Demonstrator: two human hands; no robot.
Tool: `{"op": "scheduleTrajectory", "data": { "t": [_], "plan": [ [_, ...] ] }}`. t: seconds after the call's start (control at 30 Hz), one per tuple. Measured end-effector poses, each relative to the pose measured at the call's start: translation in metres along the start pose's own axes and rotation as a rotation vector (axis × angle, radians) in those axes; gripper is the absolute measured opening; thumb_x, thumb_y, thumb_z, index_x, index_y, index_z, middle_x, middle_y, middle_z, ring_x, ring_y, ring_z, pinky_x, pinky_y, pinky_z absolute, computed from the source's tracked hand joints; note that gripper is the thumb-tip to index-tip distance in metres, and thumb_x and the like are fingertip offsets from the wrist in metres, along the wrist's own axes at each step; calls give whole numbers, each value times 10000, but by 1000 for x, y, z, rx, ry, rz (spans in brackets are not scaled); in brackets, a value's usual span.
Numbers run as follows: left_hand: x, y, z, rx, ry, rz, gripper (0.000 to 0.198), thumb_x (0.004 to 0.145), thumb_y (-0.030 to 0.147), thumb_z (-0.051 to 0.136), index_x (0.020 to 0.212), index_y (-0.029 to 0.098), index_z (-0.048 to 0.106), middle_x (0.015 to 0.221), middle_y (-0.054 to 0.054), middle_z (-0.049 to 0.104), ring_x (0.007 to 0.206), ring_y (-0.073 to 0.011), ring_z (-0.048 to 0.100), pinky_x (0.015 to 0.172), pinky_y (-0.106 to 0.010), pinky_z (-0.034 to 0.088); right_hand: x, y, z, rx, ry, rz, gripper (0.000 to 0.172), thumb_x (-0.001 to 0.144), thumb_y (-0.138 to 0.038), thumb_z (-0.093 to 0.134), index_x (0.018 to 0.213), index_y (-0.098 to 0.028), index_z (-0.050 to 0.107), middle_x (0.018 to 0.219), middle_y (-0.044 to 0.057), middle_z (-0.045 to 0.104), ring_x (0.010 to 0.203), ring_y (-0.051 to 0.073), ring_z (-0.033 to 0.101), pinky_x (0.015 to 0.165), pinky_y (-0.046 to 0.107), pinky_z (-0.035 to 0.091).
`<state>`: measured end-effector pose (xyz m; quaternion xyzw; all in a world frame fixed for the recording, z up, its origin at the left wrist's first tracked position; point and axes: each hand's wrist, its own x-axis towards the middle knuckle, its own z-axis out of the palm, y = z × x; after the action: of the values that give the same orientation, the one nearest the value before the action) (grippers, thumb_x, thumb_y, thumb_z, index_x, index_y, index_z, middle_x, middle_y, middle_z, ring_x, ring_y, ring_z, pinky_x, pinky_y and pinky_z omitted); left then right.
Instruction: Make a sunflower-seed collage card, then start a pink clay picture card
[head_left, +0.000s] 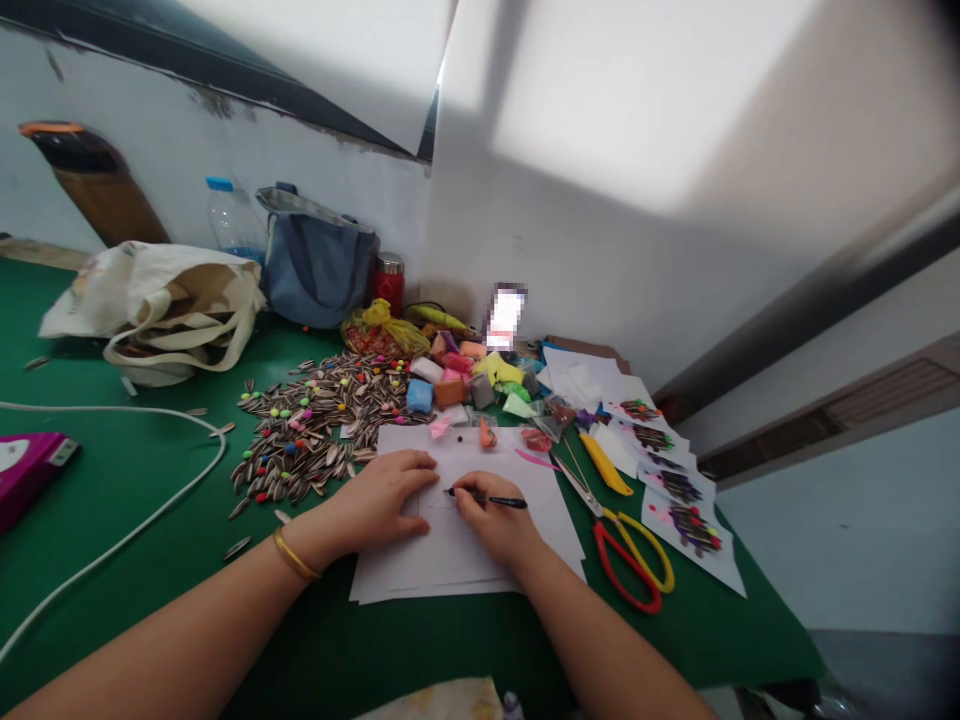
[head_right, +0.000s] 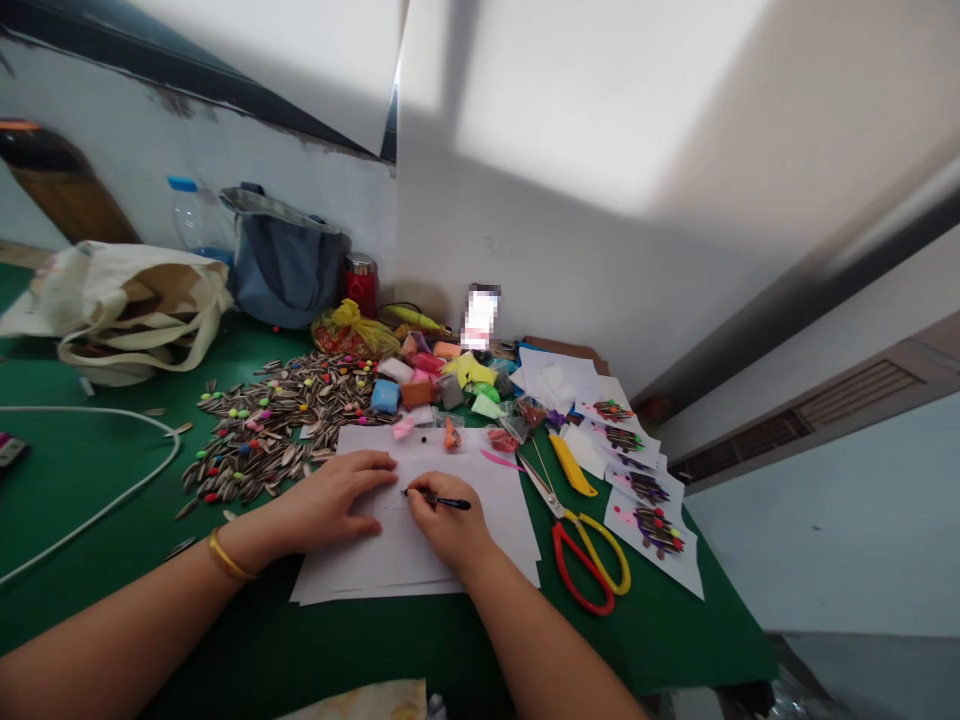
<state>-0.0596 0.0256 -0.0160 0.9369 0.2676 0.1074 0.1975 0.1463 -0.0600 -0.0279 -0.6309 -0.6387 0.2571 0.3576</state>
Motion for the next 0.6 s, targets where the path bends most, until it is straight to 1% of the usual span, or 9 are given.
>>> {"op": "scheduleTrajectory", "data": {
  "t": [0.17, 0.37, 0.6],
  "plan": [
    [-1, 0, 1, -6, 5, 4, 588, 702, 359, 773, 1257, 222, 631, 1362, -93, 574, 1269, -293, 509, 1097, -412, 383, 1, -1, 1, -4, 9, 18, 159, 869, -219, 571, 918, -219, 722, 879, 6, 723, 823, 163, 642, 764, 265, 478],
    [-1, -1, 2, -10, 18, 9, 585, 698, 365, 773, 1252, 238, 634, 1365, -90, 571, 1264, -299, 514, 1093, -418, 387, 1, 0, 0, -22, 63, 14, 172, 877, -238, 550, 935, -217, 710, 900, 21, 721, 845, 179, 643, 780, 286, 476],
    [-1, -2, 3, -3, 25, 18, 589, 698, 371, 779, 1252, 235, 632, 1361, -87, 573, 1258, -294, 519, 1092, -411, 386, 2, 5, -3, -30, 121, 66, 180, 875, -259, 538, 922, -211, 704, 873, 22, 708, 811, 177, 639, 758, 285, 474]
  ]
}}
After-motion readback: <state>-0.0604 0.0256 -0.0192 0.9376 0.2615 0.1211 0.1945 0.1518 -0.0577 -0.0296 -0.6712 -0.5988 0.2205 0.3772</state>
